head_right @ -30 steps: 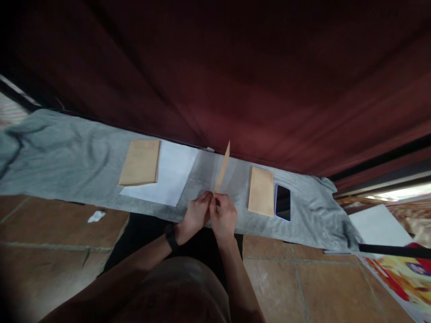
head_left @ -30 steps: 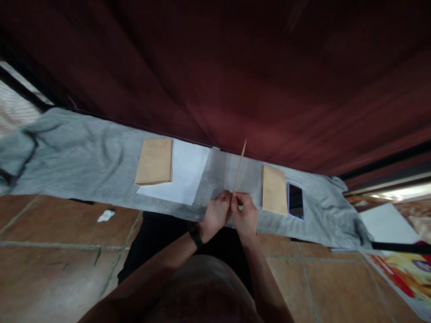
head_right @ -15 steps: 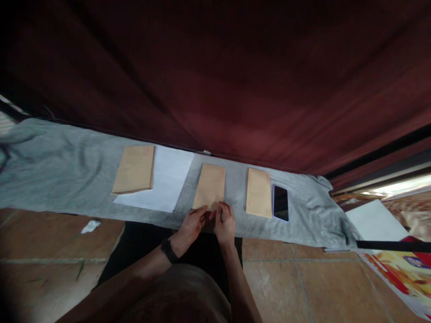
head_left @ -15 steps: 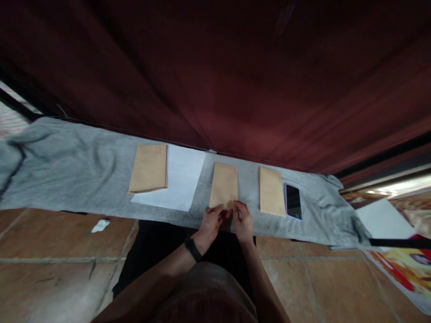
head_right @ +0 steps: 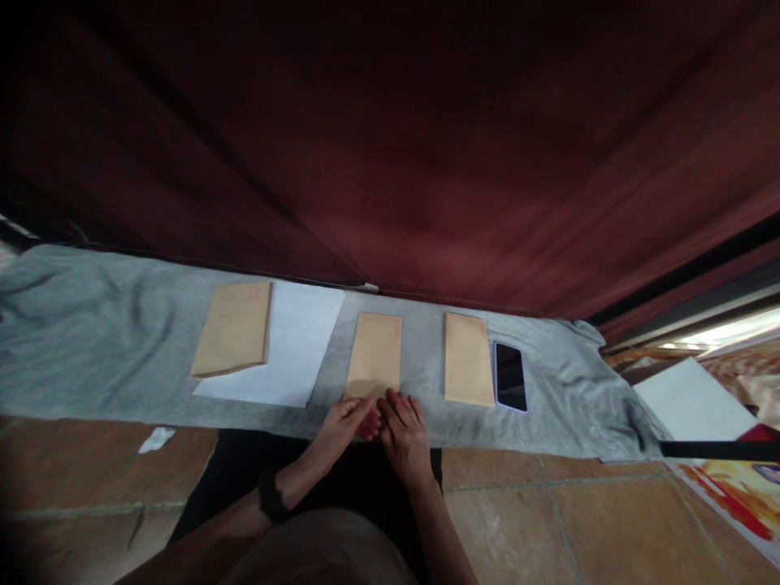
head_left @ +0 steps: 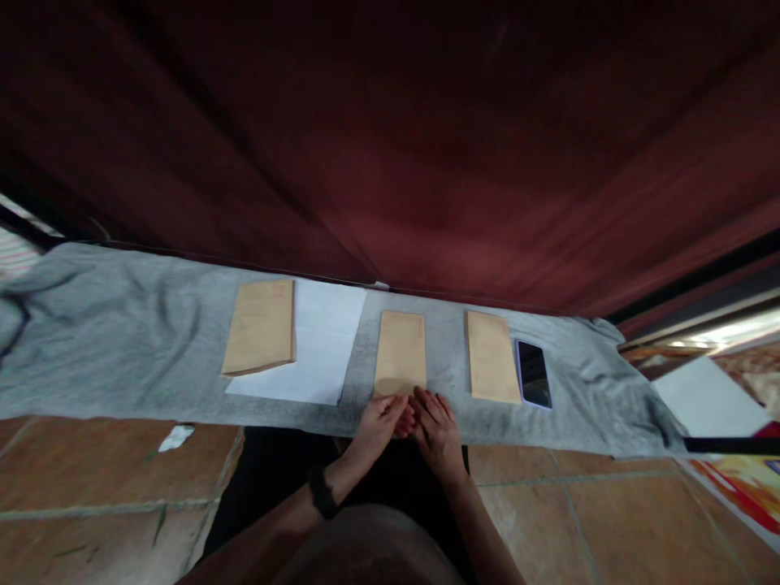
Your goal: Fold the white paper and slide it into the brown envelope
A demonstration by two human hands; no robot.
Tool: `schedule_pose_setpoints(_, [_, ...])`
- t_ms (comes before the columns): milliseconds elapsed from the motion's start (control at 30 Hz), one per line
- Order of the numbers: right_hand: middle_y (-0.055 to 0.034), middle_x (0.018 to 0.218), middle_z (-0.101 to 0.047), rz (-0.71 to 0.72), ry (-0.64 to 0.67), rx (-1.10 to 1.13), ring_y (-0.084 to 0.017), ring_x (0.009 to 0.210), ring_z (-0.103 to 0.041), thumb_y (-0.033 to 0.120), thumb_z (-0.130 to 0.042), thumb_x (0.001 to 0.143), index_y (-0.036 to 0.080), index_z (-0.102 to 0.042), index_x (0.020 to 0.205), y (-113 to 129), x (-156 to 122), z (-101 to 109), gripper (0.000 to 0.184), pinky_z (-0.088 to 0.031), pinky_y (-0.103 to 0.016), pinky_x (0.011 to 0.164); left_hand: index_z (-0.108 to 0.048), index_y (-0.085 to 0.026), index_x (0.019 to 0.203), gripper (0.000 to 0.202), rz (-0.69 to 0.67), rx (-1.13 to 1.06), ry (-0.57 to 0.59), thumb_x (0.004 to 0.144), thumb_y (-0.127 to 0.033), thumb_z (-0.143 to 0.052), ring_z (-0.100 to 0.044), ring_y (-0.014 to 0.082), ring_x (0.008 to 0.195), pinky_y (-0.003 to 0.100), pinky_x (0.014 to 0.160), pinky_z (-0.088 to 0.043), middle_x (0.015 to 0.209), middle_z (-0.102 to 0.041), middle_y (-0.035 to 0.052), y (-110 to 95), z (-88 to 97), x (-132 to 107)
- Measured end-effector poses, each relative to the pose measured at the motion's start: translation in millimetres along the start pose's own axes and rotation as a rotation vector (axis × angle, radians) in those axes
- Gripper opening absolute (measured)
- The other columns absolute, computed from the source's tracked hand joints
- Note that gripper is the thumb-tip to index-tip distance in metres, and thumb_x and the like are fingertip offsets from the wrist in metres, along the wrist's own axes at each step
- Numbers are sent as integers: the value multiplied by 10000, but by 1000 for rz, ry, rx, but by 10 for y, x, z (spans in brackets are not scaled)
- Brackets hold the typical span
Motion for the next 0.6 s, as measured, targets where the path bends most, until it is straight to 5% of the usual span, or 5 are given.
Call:
schedule_pose_setpoints(100, [-76,1476,-568,17,3,-16,-230,1366,-525,174,-482,984,246,-535,1451,29,15,24,475,-380,-494,1194,-722,-197,992,381,-442,400,-26,989,-482,-469,-713,234,1008,387,952,-548,1067,-759,101,-553,40,289])
schedule_pose_setpoints(200, [-75,1433,-604,5,-26,7,-231,1342,-544,155,-480,973,251,-548,1434,34,16,45,476,-415,-495,1168,-617,-199,1313,384,-716,727,-35,1006,-332,-430,-481,227,1401,422,1188,-363,1470,-569,101,-924,23,725])
schedule_pose_setpoints(400, [-74,1384,-638,-34,-72,54,-263,1273,-593,145,-486,951,288,-532,1438,29,-9,36,510,-503,-519,1066,-502,-89,1449,526,-732,1081,67,997,-331,-390,-328,258,1503,423,1244,-216,1574,-432,167,-926,-8,1548])
schedule_pose_setpoints(600, [-57,1357,-654,-74,-73,68,-271,1239,-607,147,-485,946,305,-555,1396,32,25,34,482,-515,-511,1035,-495,-180,1473,526,-822,1174,180,1000,-395,-415,-379,215,1477,404,1254,-166,1560,-468,108,-800,-62,1666])
Point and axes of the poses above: each hand's wrist, its own x-axis towards the middle knuckle, its own z-axis out of the back of the hand, y = z × x, the point moved 7 cm from there along x, towards the middle knuckle
